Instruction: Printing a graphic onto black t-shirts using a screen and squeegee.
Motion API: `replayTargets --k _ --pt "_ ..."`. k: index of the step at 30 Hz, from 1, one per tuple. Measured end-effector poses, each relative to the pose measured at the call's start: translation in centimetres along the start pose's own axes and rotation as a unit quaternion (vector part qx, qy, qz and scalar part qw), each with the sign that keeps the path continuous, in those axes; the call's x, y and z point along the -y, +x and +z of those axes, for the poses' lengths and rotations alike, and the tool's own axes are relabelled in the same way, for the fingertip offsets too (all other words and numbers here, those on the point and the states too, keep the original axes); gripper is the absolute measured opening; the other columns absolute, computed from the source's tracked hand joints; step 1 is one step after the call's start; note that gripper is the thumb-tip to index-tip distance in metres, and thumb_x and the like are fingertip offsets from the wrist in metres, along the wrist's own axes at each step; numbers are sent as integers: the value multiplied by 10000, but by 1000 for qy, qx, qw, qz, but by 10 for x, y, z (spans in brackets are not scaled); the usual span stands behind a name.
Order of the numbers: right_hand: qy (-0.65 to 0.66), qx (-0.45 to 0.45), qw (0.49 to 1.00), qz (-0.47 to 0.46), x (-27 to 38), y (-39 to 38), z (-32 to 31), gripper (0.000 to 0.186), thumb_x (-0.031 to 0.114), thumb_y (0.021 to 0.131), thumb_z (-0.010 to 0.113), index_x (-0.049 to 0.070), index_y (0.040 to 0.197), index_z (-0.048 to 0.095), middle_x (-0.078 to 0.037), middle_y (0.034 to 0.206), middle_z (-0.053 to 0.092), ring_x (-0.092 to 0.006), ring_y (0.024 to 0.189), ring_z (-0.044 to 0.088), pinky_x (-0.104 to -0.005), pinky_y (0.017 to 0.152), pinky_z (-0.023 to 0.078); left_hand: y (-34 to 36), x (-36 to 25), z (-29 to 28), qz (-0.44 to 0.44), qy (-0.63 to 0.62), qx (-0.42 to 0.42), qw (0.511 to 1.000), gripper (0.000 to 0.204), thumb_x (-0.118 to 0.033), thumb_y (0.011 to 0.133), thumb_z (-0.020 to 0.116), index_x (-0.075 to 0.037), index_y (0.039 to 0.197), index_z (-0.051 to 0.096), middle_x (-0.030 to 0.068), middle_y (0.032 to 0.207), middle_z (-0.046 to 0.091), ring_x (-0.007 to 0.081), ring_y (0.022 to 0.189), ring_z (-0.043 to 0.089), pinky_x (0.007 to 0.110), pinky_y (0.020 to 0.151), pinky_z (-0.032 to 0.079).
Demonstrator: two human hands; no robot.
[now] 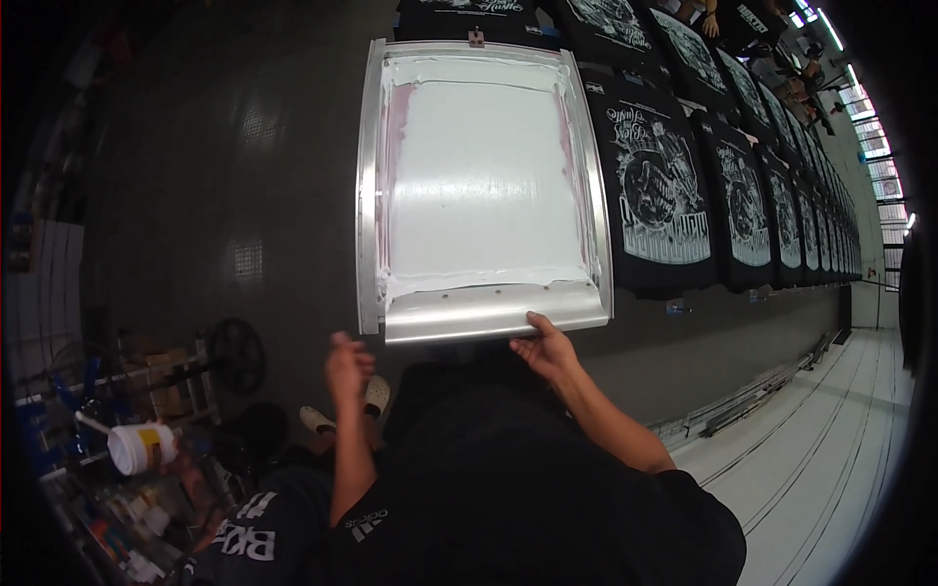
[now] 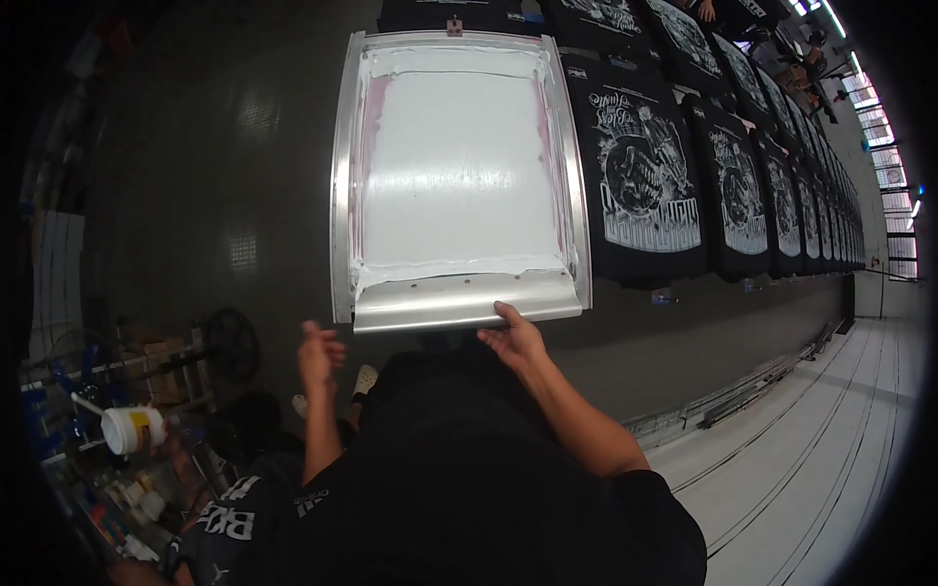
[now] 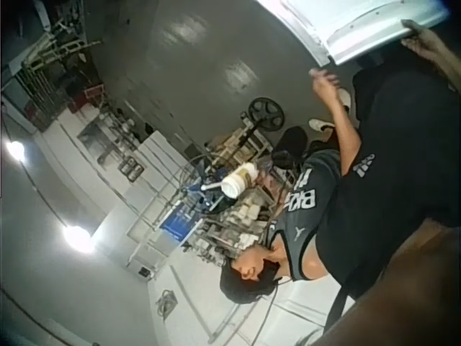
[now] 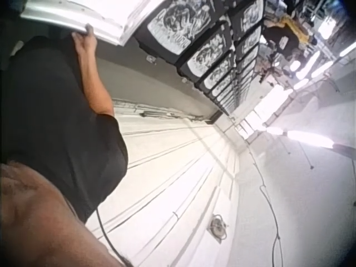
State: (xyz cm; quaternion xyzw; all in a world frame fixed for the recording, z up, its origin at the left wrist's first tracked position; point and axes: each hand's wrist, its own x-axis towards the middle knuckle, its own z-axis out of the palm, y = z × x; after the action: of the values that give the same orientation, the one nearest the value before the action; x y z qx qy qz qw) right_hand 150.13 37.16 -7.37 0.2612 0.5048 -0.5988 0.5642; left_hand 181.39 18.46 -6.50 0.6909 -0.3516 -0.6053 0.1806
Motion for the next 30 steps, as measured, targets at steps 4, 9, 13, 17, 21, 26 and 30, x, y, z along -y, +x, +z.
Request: replayTargets --k 4,9,13,17,21,26,30 --pt "-21 10 999 -39 9 -13 19 381 204 907 689 2 1180 516 -150 1029 601 -276 827 629 -387 691 578 -5 -19 43 -84 7 210 974 449 -479 1002 506 -44 969 615 48 673 600 122 532 558 252 458 425" --pt "-48 36 979 -193 41 -58 73 423 177 896 707 -11 1212 500 -140 1084 596 -252 941 612 -388 794 539 -24 -29 67 -91 -226 290 926 346 -416 996 556 -77 1062 577 61 742 612 142 572 584 253 472 431" --pt "-158 83 930 -321 72 -43 123 531 62 842 748 -39 1278 461 -124 1196 588 -216 1097 577 -354 974 456 -41 -43 141 -40 -275 393 877 338 -390 1016 533 -69 1115 573 58 875 637 169 735 626 308 630 498" --pt "-277 133 872 -380 176 -8 154 467 80 785 746 -53 1190 555 -123 1071 653 -208 979 629 -325 913 486 -21 -26 159 110 144 544 820 393 -421 1012 541 -37 1042 618 38 845 650 141 733 613 295 692 500" --pt "-526 119 738 -407 282 29 220 366 105 775 711 -20 1109 634 -94 954 692 -183 892 653 -322 827 515 -8 38 152 93 294 453 836 418 -419 998 574 -10 1006 658 27 822 663 129 772 610 285 729 499" --pt "-729 85 455 -504 379 130 311 356 165 727 667 23 1053 654 -153 876 677 -274 831 653 -357 788 497 -8 50 167 9 152 494 856 380 -408 995 593 -36 953 655 -42 793 573 62 767 520 261 717 462" --pt "-791 92 330 -507 426 201 358 397 135 707 614 57 1093 665 -210 940 690 -372 923 664 -411 824 505 -13 44 177 -9 113 458 882 366 -392 985 618 -70 816 576 -83 716 436 37 685 390 254 591 349"
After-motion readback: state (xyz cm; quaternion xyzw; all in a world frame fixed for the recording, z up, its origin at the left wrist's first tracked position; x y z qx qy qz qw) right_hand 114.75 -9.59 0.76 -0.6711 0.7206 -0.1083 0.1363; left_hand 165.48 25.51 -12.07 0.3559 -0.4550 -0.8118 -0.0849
